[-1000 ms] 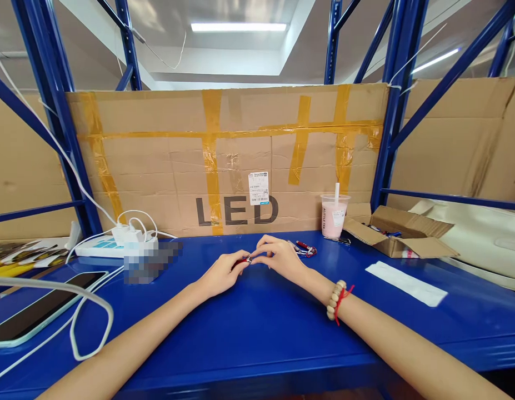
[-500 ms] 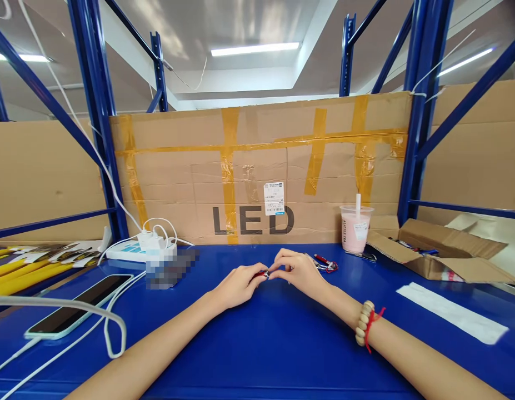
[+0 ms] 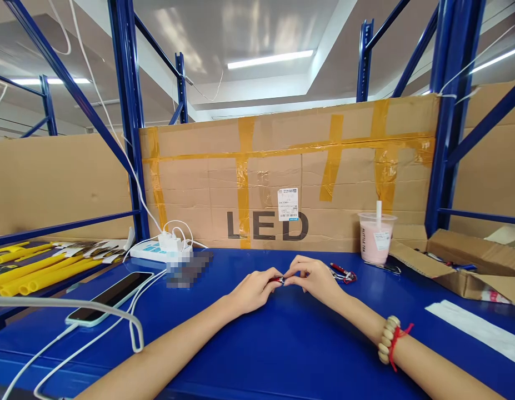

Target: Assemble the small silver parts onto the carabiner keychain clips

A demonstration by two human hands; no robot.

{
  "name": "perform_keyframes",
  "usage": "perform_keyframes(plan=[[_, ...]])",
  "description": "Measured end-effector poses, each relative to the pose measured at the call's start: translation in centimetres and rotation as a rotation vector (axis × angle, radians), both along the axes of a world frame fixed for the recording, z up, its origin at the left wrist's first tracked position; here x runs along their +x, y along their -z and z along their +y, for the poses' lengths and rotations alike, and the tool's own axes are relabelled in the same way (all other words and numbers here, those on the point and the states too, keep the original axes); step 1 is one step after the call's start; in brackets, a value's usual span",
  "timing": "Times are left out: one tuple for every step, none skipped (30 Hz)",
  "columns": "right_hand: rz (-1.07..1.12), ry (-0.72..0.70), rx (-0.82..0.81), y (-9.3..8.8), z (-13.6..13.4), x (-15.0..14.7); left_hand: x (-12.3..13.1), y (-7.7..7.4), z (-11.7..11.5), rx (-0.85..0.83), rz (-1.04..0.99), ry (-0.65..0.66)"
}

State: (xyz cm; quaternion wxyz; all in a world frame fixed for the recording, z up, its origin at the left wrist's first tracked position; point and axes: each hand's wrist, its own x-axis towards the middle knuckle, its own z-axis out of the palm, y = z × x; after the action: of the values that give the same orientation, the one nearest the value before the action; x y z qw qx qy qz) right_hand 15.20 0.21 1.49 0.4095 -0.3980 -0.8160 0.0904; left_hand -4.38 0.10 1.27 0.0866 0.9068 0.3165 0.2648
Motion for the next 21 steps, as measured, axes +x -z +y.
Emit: perform_keyframes(plan=[[0.01,-0.007,-0.014,-0.01,0.0,0.0,0.01,0.0,-0.01,-0.001,-0.006,0.007],[0.021,-0.012,-0.027,0.0,0.04,0.01,0.01,0.02,-0.01,-0.004,-0.013,0.017],[0.032,-0.016,-0.039,0.05,0.1,0.03,0.02,0.05,0.0,-0.009,-0.022,0.027],[0.042,-0.019,-0.053,0.12,0.17,0.06,0.03,0.1,0.01,-0.017,-0.033,0.038],[0.052,-0.023,-0.069,0.2,0.25,0.08,0.05,0.18,0.03,-0.03,-0.048,0.045],[0.065,-0.027,-0.086,0.29,0.31,0.09,0.07,0.27,0.06,-0.045,-0.067,0.049],[0.08,-0.032,-0.105,0.37,0.35,0.08,0.09,0.37,0.09,-0.062,-0.088,0.049],[0.097,-0.038,-0.125,0.43,0.37,0.05,0.12,0.47,0.11,-0.079,-0.108,0.048],[0.117,-0.042,-0.144,0.48,0.35,0.0,0.15,0.56,0.11,-0.094,-0.125,0.049],[0.138,-0.043,-0.162,0.5,0.3,-0.09,0.19,0.64,0.1,-0.106,-0.139,0.051],[0.159,-0.042,-0.181,0.49,0.24,-0.19,0.22,0.71,0.06,-0.115,-0.15,0.056],[0.178,-0.042,-0.197,0.47,0.16,-0.3,0.26,0.75,0.01,-0.119,-0.161,0.06],[0.197,-0.045,-0.21,0.43,0.07,-0.43,0.29,0.79,-0.05,-0.12,-0.173,0.061],[0.214,-0.048,-0.218,0.39,-0.02,-0.54,0.33,0.82,-0.13,-0.12,-0.188,0.062],[0.229,-0.052,-0.225,0.34,-0.12,-0.65,0.35,0.84,-0.2,-0.119,-0.202,0.063],[0.24,-0.055,-0.229,0.3,-0.2,-0.74,0.38,0.86,-0.26,-0.117,-0.216,0.065],[0.247,-0.057,-0.231,0.26,-0.28,-0.8,0.39,0.88,-0.31,-0.114,-0.225,0.068],[0.251,-0.058,-0.234,0.24,-0.35,-0.85,0.4,0.89,-0.34,-0.111,-0.23,0.071],[0.254,-0.06,-0.236,0.22,-0.42,-0.88,0.41,0.91,-0.35,-0.106,-0.23,0.072],[0.255,-0.061,-0.238,0.22,-0.47,-0.89,0.42,0.92,-0.35,-0.1,-0.23,0.069],[0.255,-0.062,-0.238,0.23,-0.51,-0.89,0.43,0.93,-0.34,-0.093,-0.229,0.065]])
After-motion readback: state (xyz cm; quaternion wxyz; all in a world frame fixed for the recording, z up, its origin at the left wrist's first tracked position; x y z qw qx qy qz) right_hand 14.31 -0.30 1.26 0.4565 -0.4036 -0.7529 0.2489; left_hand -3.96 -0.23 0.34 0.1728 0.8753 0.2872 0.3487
